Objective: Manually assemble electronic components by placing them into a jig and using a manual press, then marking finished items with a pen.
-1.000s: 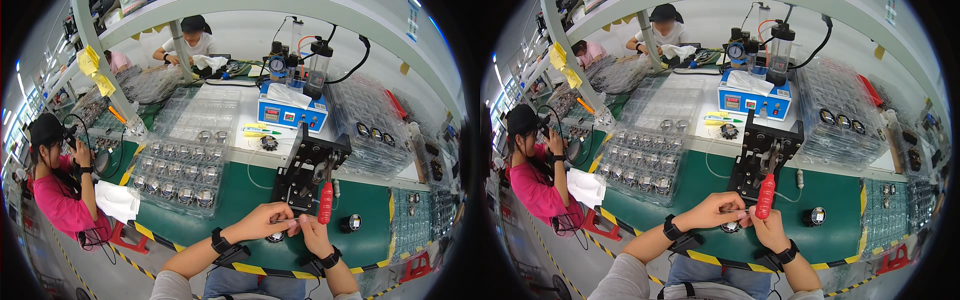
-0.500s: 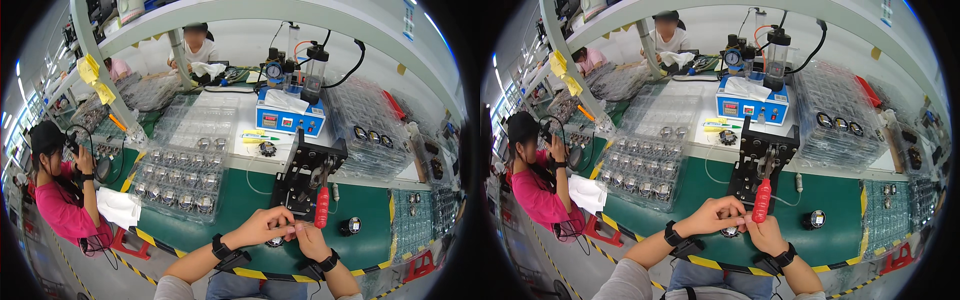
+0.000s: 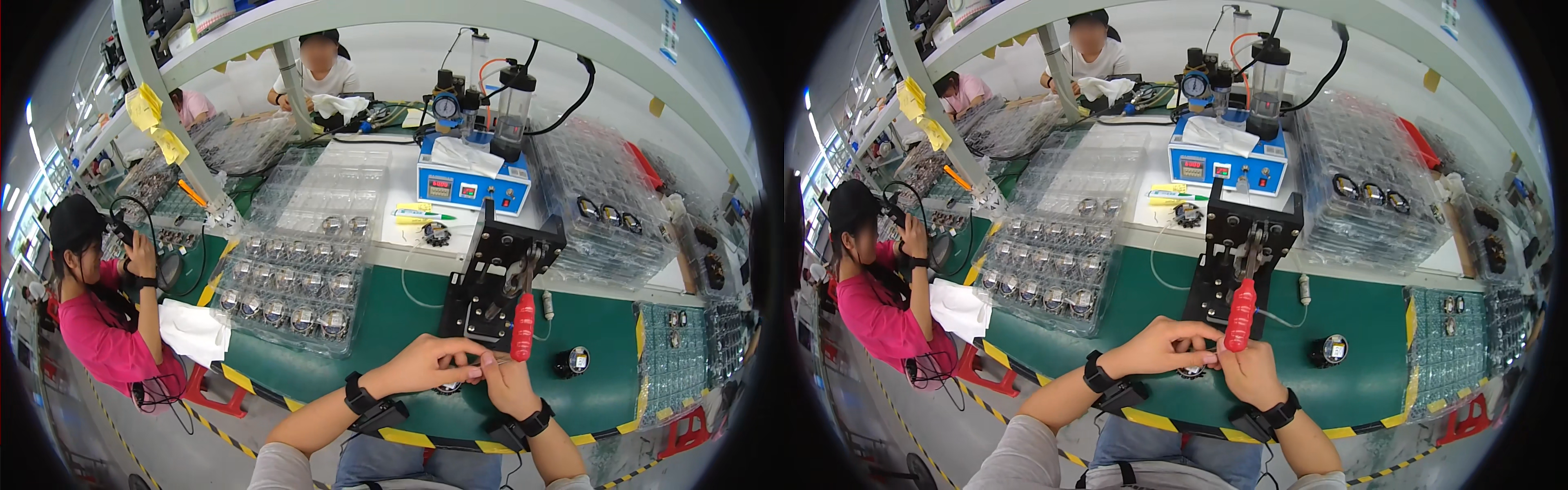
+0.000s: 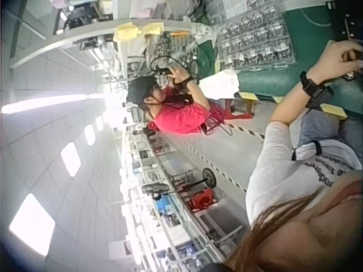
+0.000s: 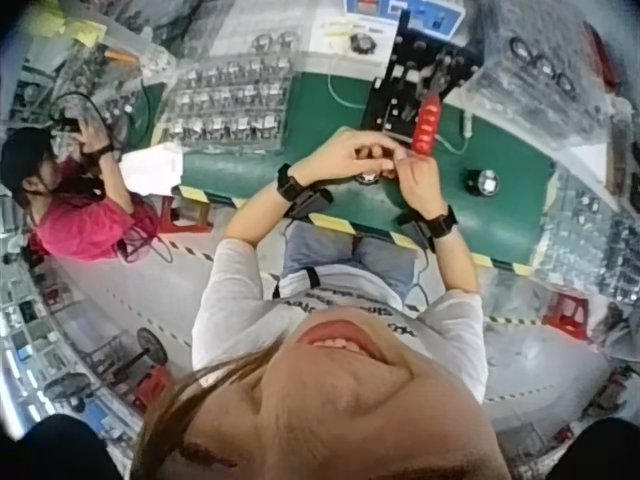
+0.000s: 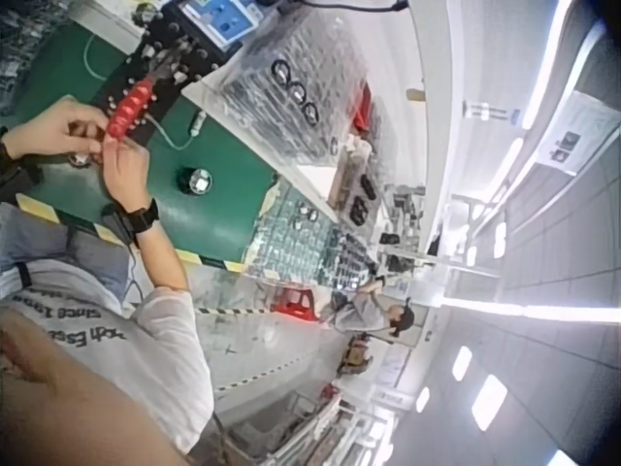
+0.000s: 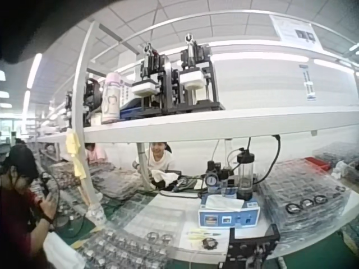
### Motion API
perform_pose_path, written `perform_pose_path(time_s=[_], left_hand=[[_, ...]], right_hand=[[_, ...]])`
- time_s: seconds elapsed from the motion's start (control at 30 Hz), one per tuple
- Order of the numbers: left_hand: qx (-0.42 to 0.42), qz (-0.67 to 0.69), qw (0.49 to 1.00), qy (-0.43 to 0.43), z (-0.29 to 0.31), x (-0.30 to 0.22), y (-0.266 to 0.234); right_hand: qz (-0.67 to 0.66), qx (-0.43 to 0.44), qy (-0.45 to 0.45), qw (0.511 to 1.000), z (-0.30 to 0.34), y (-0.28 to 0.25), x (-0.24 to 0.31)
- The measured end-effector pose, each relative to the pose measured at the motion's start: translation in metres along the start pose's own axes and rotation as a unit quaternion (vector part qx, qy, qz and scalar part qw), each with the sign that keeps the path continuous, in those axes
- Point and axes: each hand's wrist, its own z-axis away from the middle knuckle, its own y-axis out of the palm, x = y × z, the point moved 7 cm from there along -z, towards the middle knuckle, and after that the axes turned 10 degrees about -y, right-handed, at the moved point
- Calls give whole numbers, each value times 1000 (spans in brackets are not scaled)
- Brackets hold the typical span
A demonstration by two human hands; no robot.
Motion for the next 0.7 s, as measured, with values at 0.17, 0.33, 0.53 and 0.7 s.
perform_pose_path(time_s=[0.17, 0.33, 0.53, 0.7], left_hand=[[31, -3, 999, -22, 2, 6, 8], [48, -6, 999, -19, 3, 3, 10], [62, -2, 998, -28, 2, 4, 10], [69, 34, 996, -39, 3, 2, 6]], right_hand=[[32, -4, -36, 999, -4, -6, 12], [16, -15, -28, 999, 2, -7, 6], [1, -36, -37, 999, 0, -8, 6], [0, -26, -28, 999, -4, -6, 8]])
